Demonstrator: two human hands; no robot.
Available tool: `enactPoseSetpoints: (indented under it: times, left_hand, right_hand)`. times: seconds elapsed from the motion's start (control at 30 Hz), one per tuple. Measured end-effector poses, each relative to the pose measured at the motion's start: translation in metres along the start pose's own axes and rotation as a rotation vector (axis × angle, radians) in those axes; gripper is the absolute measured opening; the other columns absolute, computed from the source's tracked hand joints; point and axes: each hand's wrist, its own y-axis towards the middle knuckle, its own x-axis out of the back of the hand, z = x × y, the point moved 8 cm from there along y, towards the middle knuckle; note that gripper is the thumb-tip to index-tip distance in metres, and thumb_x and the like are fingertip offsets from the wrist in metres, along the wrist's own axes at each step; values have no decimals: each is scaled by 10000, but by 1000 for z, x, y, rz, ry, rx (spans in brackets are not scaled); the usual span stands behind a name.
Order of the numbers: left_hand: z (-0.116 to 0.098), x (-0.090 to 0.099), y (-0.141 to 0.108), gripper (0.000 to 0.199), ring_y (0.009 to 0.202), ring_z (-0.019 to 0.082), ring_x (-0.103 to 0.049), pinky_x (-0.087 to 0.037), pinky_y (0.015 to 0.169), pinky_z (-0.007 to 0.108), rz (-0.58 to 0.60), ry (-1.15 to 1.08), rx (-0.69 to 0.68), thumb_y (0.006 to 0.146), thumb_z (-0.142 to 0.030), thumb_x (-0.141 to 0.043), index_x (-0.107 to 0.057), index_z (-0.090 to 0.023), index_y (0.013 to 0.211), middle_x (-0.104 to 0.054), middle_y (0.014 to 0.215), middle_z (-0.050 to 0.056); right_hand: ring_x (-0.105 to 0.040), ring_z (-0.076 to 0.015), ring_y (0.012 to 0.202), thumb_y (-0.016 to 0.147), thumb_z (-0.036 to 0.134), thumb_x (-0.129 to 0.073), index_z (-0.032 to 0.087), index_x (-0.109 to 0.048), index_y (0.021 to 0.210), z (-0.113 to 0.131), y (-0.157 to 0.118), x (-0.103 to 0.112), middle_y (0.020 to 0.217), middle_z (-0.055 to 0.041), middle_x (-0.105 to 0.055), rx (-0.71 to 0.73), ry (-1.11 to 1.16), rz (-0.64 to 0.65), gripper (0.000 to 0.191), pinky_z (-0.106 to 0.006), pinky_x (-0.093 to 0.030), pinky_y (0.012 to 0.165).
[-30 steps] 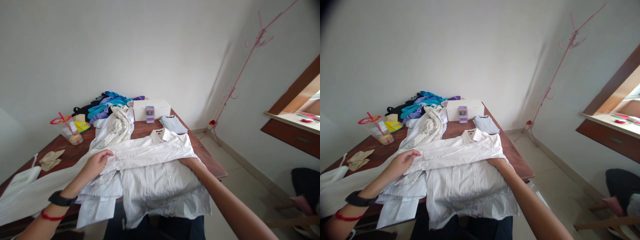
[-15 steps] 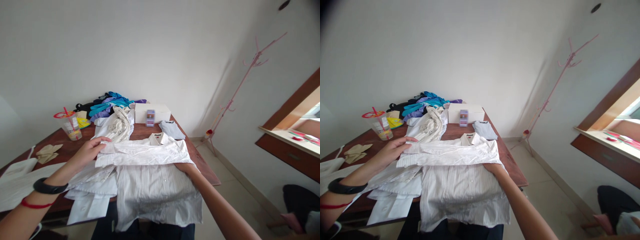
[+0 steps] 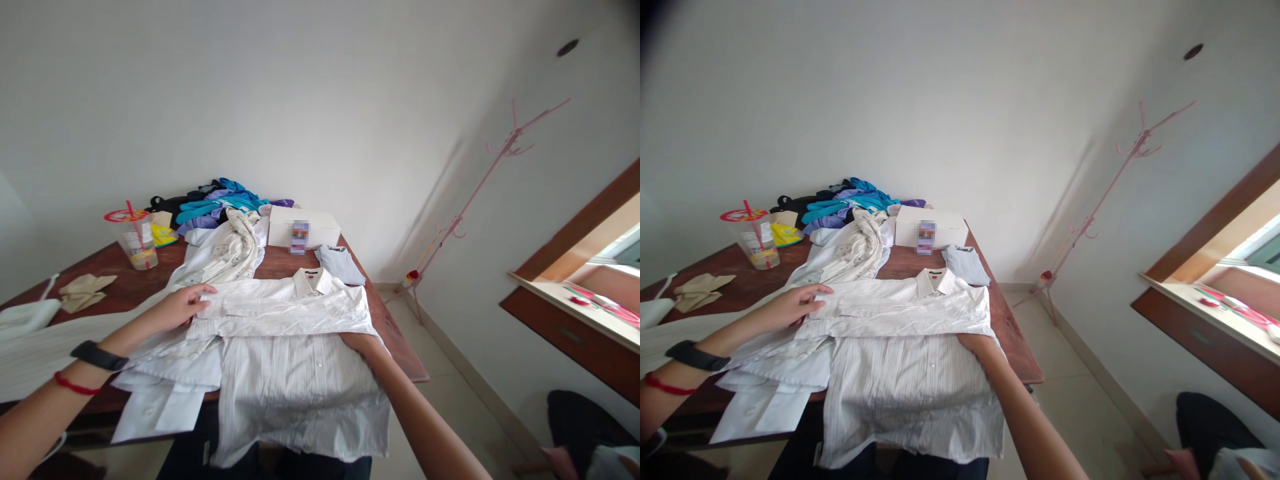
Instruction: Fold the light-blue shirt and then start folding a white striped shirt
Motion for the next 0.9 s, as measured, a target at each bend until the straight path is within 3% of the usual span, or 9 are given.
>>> enactPoseSetpoints:
  times: [0.13,0.27,0.4,0.5,0.63,0.77,0.9]
  left_hand:
    - [-9,6,-6,493,413,160,-479,-328,500,264,-45,17,-69,679,-547,-697,-715,-212,1040,-487,526,-66]
    - [-17,9,-8,516,427,166,-483,-345,495,268,-83,8,-82,691,-567,-690,-709,-195,1048,-501,542,-55]
    - [-18,6,-8,579,443,166,-473,-313,449,254,-95,-88,-27,692,-603,-683,-668,-180,1088,-542,591,-34]
    - [-17,5,-8,600,486,168,-485,-312,466,246,-99,-150,-7,682,-613,-700,-648,-183,1099,-566,630,-23]
    - [-9,7,-5,571,492,179,-477,-298,482,256,-92,-122,-20,673,-598,-715,-661,-191,1071,-523,593,-31]
    - [7,8,1,538,506,195,-523,-336,507,269,-86,5,-61,695,-563,-707,-656,-207,1095,-557,604,-27]
    - [21,8,-3,480,505,210,-542,-364,545,288,-120,138,-57,708,-484,-699,-659,-187,1082,-570,572,-30]
  right_hand:
    - [-312,-266,1543,994,574,-475,194,-411,1579,-1,-3,-4,1616,-143,-429,-21,54,98,700,-508,-251,1263]
    - [-283,-274,1554,994,622,-455,238,-411,1586,21,-16,-4,1625,-102,-426,58,22,216,707,-510,-213,1280]
    - [-503,-342,1421,1006,609,-445,250,-582,1466,58,-45,1,1496,-110,-585,172,-76,334,599,-533,-376,1190]
    - [-587,-345,1336,992,521,-524,259,-591,1452,82,-69,11,1450,-103,-628,264,-74,379,534,-495,-455,1121]
    - [-612,-303,1310,993,451,-547,300,-646,1396,97,-85,35,1429,-44,-650,334,67,326,442,-444,-482,1108]
    - [-730,-270,1036,1033,455,-457,270,-751,1185,81,-75,60,1158,-64,-771,257,225,133,379,-393,-606,878]
    - [-659,-296,1166,999,404,-507,256,-739,1161,55,-60,65,1211,-101,-713,272,68,-83,319,-467,-541,1028]
